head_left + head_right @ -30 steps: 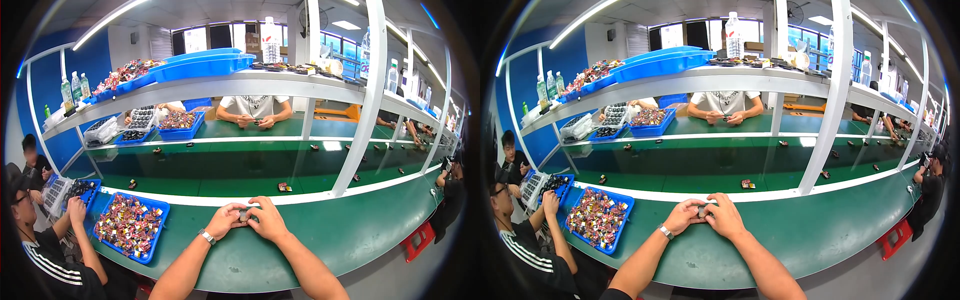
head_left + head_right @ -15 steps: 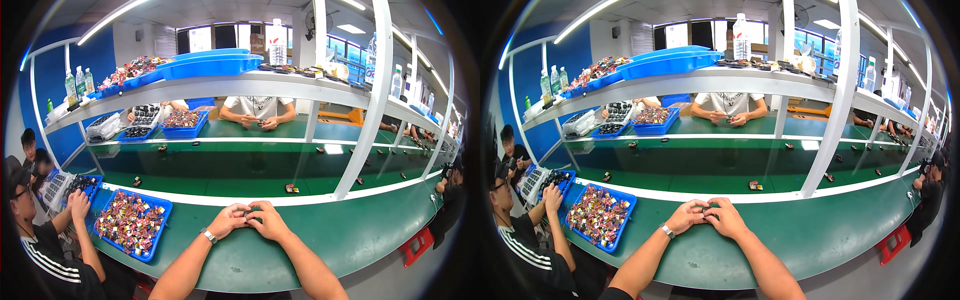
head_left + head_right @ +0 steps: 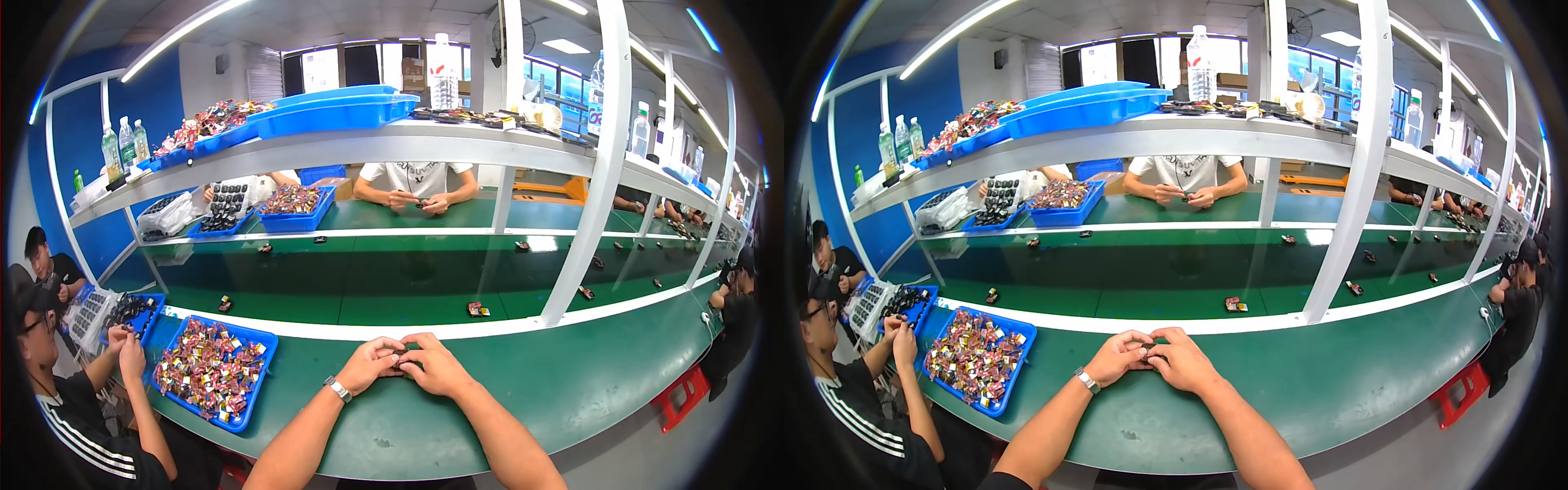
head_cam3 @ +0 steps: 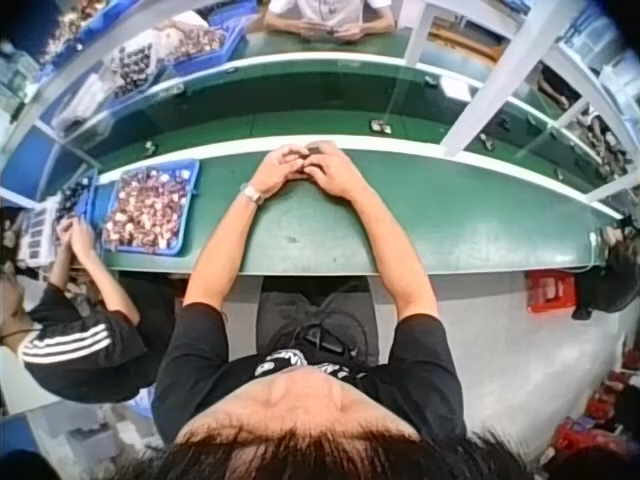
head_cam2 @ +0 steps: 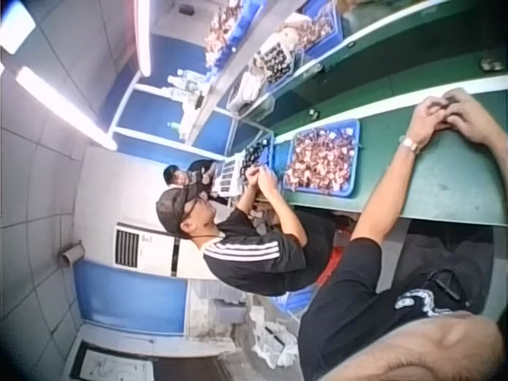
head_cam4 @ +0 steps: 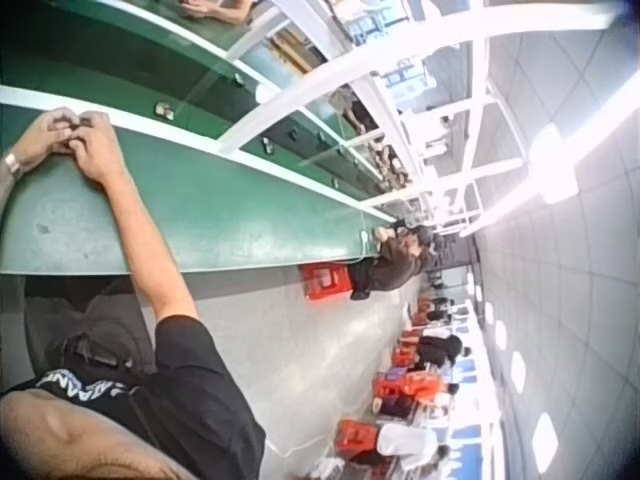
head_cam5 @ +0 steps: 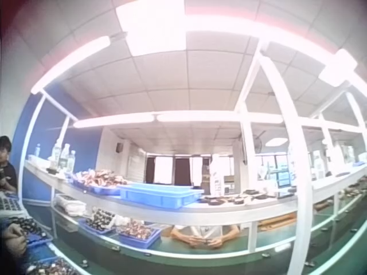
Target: Manually assembling small components on a factory assembly line.
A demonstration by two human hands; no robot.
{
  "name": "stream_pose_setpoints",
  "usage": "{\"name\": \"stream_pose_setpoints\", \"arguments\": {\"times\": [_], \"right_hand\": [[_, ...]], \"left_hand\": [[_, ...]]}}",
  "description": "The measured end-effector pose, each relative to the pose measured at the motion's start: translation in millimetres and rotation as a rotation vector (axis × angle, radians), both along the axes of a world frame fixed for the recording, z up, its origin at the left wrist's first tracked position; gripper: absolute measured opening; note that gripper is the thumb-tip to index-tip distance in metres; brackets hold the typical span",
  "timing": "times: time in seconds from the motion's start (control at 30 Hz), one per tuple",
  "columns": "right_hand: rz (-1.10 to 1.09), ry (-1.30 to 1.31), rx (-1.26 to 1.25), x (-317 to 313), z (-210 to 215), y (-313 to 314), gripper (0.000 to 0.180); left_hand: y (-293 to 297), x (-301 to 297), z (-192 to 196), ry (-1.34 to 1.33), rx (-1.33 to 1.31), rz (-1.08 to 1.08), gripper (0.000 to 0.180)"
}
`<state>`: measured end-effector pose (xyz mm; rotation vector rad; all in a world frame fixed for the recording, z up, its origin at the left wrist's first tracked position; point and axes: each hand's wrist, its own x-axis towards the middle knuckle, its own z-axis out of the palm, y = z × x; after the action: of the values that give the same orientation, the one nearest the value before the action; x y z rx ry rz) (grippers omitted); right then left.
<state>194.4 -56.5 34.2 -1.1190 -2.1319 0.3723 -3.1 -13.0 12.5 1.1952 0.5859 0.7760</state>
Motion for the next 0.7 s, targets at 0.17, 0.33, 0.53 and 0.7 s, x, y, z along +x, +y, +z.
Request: {"name": "stream_pose_setpoints", "arguments": {"times": [0.17, 0.33, 0.53, 0.7], "right_hand": [[-0.094, 0.114, 0.015, -12, -4, -3, 0.017], [-0.127, 0.193, 0.031, -14, -7, -1, 0.014], [-0.170, 0.166, 0.067, -17, -9, 0, 0.013], [-0.189, 0.157, 0.070, -22, -9, -2, 0.013]], "left_hand": [[2, -1, -4, -0.015, -0.018, 0.050, 0.020], [2, -2, -4, -0.048, -0.031, 0.041, 0.020], [4, -4, -4, -0.110, -0.073, 0.013, 0.022], [6, -5, -7, -0.110, -0.083, 0.015, 0.022]]}}
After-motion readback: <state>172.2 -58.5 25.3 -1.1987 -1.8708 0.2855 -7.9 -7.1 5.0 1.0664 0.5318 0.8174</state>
